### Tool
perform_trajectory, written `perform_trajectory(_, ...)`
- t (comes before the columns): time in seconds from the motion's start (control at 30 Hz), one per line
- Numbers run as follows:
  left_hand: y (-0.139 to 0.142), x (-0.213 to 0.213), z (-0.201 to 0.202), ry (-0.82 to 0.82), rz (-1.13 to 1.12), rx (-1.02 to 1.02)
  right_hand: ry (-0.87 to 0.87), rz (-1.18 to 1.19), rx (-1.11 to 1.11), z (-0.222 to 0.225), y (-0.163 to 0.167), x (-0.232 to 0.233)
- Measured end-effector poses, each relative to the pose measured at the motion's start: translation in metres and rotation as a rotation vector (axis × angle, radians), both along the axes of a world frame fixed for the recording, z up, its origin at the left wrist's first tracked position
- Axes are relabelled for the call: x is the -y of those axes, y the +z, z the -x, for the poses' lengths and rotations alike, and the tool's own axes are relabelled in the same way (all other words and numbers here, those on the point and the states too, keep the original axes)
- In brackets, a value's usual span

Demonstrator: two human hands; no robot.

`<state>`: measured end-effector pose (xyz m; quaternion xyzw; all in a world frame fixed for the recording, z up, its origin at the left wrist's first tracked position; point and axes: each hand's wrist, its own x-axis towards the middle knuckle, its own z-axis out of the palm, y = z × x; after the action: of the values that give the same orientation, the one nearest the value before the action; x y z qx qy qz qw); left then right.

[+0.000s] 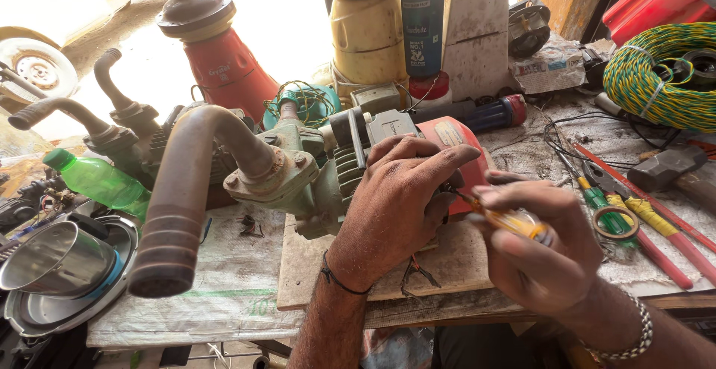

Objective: The person uses a screwdriver to loosen and remove screws from the red end cap of a small electric motor mounted on a wooden board. They then remove the end cap and use a cloth to wipe the exposed shaft and housing area.

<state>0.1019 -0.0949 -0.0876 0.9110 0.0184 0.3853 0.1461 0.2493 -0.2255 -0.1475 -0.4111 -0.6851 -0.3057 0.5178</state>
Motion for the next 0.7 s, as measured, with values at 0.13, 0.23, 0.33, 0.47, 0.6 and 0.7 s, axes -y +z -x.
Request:
perform_trajectory(0.13,0.000,0.000,0.000,-0.003,-0.001,-0.001,0.002,-0.039,-0.025,0.002,0.002,-0.004)
perform_trajectory(0.23,0.000,0.000,0.000,-0.003,-0.003,0.004,-0.021,-0.013,0.056,0.000,0.004,-0.001)
perform_trajectory(0.33,-0.001,0.000,0.000,-0.001,-0.005,0.017,0.096,0.034,-0.039,0.000,0.005,0.003)
perform_trajectory(0.47,-0.003,-0.002,-0.001,-0.011,-0.009,0.028,0.000,0.072,-0.254,-0.002,0.012,0.015)
perform_trajectory(0.6,-0.004,-0.002,-0.003,-0.011,0.032,0.054,-0.130,0.194,-0.341,-0.008,0.020,0.022)
perform_trajectory(0.7,-0.004,0.000,-0.003,-0.005,0.064,0.042,-0.115,0.362,-0.196,-0.015,0.022,0.004)
